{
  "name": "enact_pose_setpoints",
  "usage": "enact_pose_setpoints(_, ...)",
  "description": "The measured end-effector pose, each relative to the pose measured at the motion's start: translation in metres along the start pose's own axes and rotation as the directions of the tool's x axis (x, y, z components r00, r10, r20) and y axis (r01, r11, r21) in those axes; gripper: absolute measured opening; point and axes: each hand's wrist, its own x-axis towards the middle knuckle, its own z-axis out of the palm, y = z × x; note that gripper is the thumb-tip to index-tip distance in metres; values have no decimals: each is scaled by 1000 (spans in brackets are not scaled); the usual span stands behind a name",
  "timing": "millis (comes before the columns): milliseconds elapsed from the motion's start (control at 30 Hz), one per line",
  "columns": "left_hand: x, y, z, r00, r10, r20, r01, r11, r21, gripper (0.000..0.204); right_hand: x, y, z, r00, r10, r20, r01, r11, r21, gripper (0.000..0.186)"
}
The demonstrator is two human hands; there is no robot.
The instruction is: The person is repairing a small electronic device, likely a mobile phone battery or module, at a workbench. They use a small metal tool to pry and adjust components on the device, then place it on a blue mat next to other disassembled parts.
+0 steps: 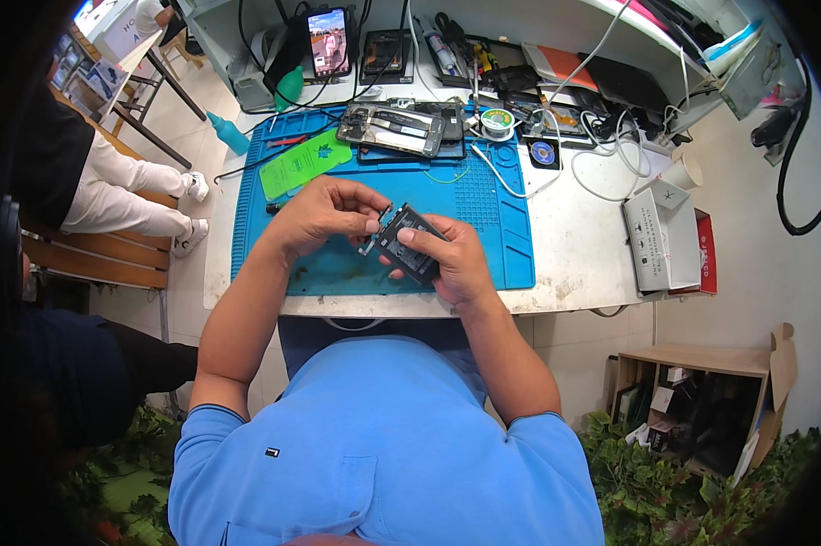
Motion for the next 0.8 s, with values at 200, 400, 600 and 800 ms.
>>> enact_pose_setpoints(200,1,-5,-4,1000,7,17,-7,1000,11,33,-1,-2,2,999,31,19,-30,997,-73,35)
enact_pose_setpoints(400,-1,-4,-2,1000,5,27,-6,1000,27,30,1,-2,0,998,46,35,-43,996,-81,35)
enact_pose_setpoints(600,-1,-6,-2,999,32,14,-33,998,47,26,1,-2,1,999,38,31,-35,996,-85,34)
enact_pose_setpoints(800,-4,0,-5,997,56,-49,-54,997,46,24,0,-4,2,998,54,31,-51,995,-84,32)
